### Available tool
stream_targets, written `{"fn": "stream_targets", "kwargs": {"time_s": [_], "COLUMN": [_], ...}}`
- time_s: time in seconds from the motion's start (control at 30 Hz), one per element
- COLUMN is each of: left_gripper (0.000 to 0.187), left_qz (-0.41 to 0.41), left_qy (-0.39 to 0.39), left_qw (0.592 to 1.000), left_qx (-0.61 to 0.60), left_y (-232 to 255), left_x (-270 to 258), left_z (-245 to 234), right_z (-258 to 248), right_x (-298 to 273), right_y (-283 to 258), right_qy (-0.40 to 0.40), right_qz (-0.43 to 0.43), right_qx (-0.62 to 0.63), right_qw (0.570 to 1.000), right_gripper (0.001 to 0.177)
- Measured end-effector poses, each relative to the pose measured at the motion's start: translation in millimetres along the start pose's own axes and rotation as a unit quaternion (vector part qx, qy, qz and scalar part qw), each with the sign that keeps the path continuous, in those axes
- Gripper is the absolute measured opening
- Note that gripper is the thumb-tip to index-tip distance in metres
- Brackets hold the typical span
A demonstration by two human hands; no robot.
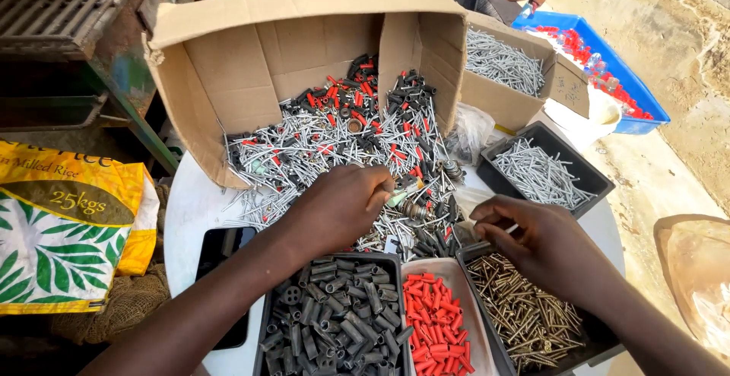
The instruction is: Sorting metal nails and plastic wall plugs from a bulk container into separate bins
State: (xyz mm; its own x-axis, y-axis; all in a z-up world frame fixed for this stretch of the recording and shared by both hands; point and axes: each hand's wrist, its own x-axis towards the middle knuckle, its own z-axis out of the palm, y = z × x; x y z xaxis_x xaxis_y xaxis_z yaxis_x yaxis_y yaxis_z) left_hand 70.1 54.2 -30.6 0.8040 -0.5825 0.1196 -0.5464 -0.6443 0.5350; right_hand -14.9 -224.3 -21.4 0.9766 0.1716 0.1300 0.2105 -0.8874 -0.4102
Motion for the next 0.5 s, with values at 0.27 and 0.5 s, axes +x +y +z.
{"fn": "stream_targets", "kwargs": {"time_s": [0.27, 0.5], "left_gripper": [0.030, 0.035], "left_qz": [0.048, 0.039], "left_qy": [-0.018, 0.049], "left_qw": [0.994, 0.980], "left_qx": [0.097, 0.188], "left_y": [-31, -68], "left_x": [-1, 2], "left_z": [11, 10], "right_z": [28, 64], "right_x": [60, 81], "right_y": [-12, -10], "right_qy": [-0.073, -0.123], "right_qz": [-0.049, -0.082], "right_qx": [-0.035, -0.153], "right_qw": [0.996, 0.977], "right_gripper": [0.025, 0.031]}}
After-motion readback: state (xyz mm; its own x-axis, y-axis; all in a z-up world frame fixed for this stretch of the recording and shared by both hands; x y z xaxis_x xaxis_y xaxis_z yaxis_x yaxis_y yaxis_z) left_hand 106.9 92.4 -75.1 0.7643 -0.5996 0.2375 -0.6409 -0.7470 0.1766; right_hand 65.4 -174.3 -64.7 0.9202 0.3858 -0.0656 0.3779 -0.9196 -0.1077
